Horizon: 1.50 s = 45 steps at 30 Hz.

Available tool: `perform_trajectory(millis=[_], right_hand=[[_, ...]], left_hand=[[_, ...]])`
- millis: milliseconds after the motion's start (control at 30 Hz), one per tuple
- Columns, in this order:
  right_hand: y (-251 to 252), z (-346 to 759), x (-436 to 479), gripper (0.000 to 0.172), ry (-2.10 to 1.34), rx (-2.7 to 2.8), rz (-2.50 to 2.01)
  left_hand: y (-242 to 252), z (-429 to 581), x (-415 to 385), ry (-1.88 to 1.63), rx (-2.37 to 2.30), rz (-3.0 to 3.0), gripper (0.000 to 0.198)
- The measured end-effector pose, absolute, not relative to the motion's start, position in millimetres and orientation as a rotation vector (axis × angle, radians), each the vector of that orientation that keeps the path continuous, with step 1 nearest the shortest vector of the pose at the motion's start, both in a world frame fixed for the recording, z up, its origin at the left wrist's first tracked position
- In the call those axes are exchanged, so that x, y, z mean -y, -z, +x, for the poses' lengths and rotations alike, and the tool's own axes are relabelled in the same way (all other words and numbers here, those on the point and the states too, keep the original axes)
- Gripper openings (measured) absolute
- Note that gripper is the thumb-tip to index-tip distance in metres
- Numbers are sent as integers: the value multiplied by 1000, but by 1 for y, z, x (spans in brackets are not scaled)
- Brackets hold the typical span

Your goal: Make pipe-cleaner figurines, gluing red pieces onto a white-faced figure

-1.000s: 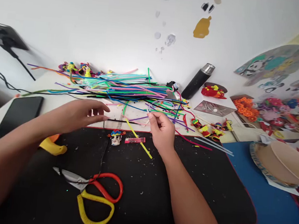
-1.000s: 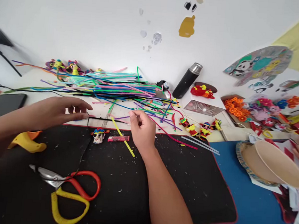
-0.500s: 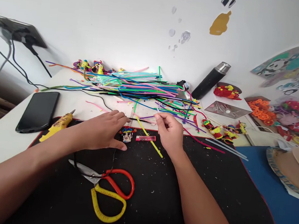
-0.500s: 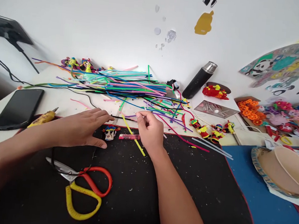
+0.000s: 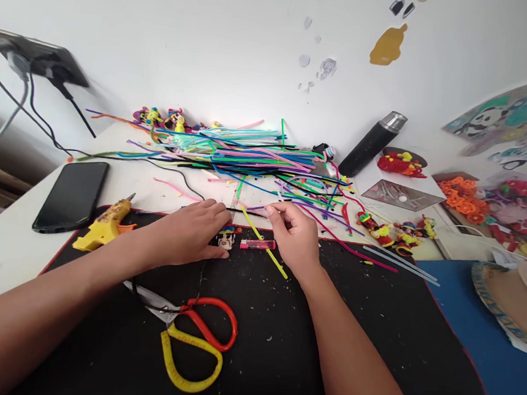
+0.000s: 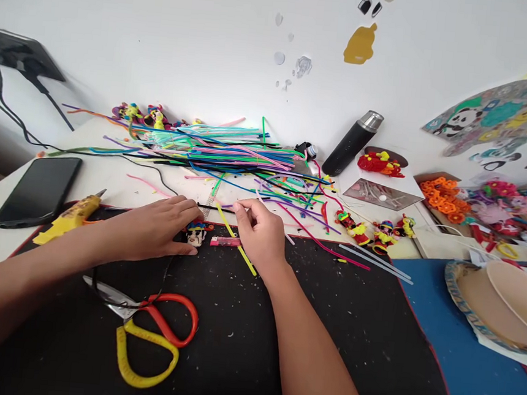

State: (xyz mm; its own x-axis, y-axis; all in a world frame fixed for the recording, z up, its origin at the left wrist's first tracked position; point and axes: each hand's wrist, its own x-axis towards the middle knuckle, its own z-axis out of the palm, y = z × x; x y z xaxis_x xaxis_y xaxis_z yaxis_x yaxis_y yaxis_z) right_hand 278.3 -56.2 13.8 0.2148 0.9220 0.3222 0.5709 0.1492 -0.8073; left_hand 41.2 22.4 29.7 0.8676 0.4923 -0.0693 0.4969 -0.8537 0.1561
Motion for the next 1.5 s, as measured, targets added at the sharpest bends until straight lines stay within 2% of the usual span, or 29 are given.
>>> perform_trajectory(millis=[533,833,1500], right_hand=[[-17,261,63,16,-615,1628,-1498],[-15,257,64,10,-554,1701,-1475],[-13,257,64,9,-506,1789,-1537]], left_hand=[[-53,48,-13,-267,-891,3115,36],[-55,51,-8,-235,-889,3127,37],[-58,54,-4,-208,-865,3105,40]])
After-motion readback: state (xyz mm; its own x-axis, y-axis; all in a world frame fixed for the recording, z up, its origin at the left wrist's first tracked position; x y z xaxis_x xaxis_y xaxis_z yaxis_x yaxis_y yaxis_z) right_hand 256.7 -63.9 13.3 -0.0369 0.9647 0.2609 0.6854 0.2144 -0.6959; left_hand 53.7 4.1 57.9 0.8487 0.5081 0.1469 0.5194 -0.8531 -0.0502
